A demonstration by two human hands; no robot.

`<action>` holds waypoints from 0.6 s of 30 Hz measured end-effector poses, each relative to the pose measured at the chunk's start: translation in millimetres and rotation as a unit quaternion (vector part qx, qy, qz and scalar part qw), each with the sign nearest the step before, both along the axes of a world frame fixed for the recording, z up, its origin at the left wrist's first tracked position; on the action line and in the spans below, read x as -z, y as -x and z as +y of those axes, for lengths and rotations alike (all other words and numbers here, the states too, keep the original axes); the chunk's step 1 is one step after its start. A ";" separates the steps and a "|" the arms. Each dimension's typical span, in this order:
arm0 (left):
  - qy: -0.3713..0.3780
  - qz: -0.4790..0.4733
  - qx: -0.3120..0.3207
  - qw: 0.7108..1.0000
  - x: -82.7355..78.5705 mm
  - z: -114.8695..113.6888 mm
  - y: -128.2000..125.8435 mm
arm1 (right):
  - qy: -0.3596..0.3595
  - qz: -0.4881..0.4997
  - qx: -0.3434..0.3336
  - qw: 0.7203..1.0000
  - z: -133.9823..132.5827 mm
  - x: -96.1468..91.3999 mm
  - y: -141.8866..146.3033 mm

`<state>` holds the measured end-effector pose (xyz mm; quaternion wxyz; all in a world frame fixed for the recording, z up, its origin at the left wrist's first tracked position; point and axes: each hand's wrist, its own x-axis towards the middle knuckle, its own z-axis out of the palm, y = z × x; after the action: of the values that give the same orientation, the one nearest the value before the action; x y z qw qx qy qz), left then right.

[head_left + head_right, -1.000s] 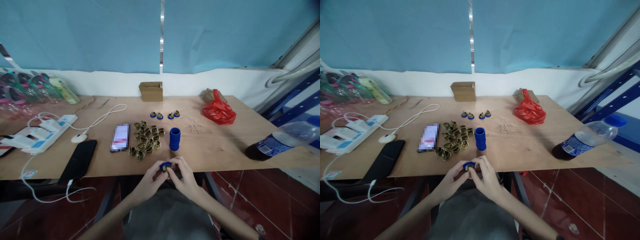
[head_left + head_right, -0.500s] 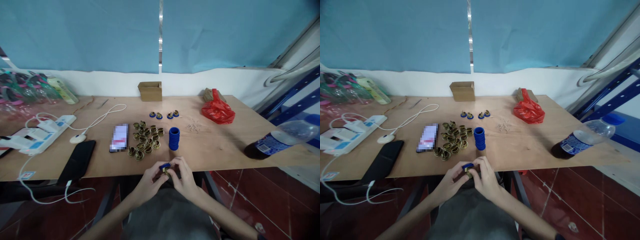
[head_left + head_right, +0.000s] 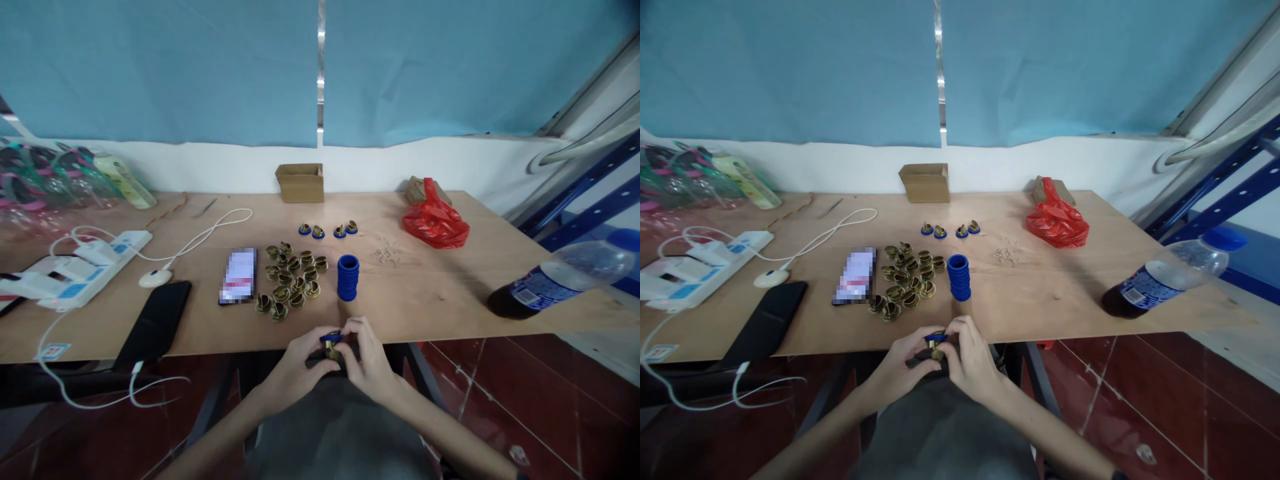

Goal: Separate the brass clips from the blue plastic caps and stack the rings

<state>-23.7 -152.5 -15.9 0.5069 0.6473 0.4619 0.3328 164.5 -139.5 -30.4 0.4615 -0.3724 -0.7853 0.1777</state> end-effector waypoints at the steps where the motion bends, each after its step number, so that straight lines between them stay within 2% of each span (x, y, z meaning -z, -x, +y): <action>1: -0.002 0.006 -0.004 1.000 1.3 -0.3 -0.1 | -0.001 0.003 0.000 1.000 -0.3 0.4 0.3; 8: -0.033 0.046 -0.024 0.998 4.6 -1.1 0.3 | -0.017 0.008 -0.009 1.000 -0.4 -0.1 4.6; 18: -0.085 0.034 -0.061 0.994 12.4 -3.4 -1.0 | 0.024 0.000 -0.037 0.999 -0.1 -1.1 7.3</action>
<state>-22.7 -155.9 -28.2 0.4130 0.6696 0.4871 0.3792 157.2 -139.6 -29.3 0.4455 -0.3537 -0.7944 0.2131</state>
